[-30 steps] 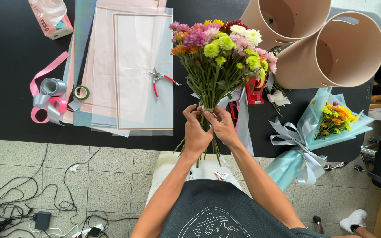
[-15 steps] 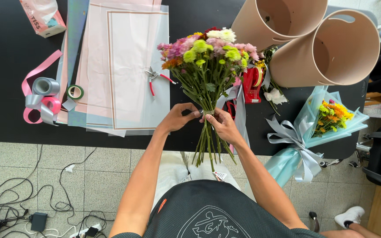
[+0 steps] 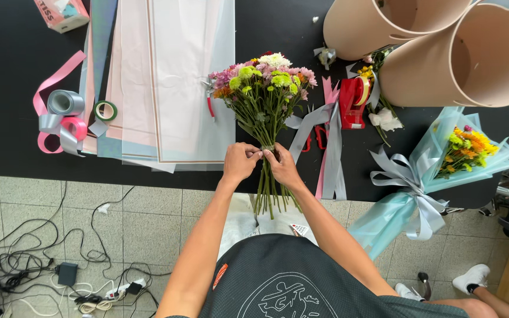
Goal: The person secures a bouquet of flowers by wrapping a wire around the stems and then tying a ribbon around the wire.
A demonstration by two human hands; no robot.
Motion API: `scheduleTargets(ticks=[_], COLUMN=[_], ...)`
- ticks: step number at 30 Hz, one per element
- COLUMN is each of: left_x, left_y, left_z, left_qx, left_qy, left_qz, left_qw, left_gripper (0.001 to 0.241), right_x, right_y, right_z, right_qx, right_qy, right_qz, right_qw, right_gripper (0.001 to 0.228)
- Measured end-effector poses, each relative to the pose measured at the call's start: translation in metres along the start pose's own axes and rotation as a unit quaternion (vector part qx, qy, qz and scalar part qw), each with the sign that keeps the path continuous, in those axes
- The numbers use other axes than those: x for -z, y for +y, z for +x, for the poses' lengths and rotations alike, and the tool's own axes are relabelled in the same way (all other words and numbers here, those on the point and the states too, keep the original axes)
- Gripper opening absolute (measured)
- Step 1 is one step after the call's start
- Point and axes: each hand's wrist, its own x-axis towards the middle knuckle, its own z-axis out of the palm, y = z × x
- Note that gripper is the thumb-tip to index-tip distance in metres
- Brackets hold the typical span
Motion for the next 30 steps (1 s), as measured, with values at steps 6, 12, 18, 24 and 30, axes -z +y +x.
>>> scheduleTargets(ticks=[6, 12, 18, 24, 30], left_x=[0.017, 0.029, 0.029, 0.017, 0.012], left_y=[0.016, 0.016, 0.029, 0.044, 0.051], left_z=[-0.021, -0.03, -0.042, -0.049, -0.052], left_qx=[0.09, 0.074, 0.039, 0.033, 0.031], left_qy=[0.026, 0.025, 0.024, 0.021, 0.019], left_qz=[-0.009, 0.021, 0.051, 0.077, 0.104], left_qw=[0.996, 0.997, 0.998, 0.996, 0.994], left_gripper=[0.016, 0.015, 0.018, 0.022, 0.025], right_x=[-0.021, -0.024, -0.03, -0.022, 0.003], right_y=[0.041, 0.044, -0.035, -0.03, 0.013], right_z=[-0.004, -0.008, -0.005, -0.007, -0.011], right_qx=[-0.038, -0.054, -0.072, -0.088, -0.093], right_qy=[0.019, 0.024, 0.017, 0.016, 0.011], right_qz=[-0.018, -0.029, -0.017, 0.054, -0.023], right_qw=[0.999, 0.998, 0.997, 0.995, 0.995], right_gripper=[0.017, 0.029, 0.024, 0.033, 0.024])
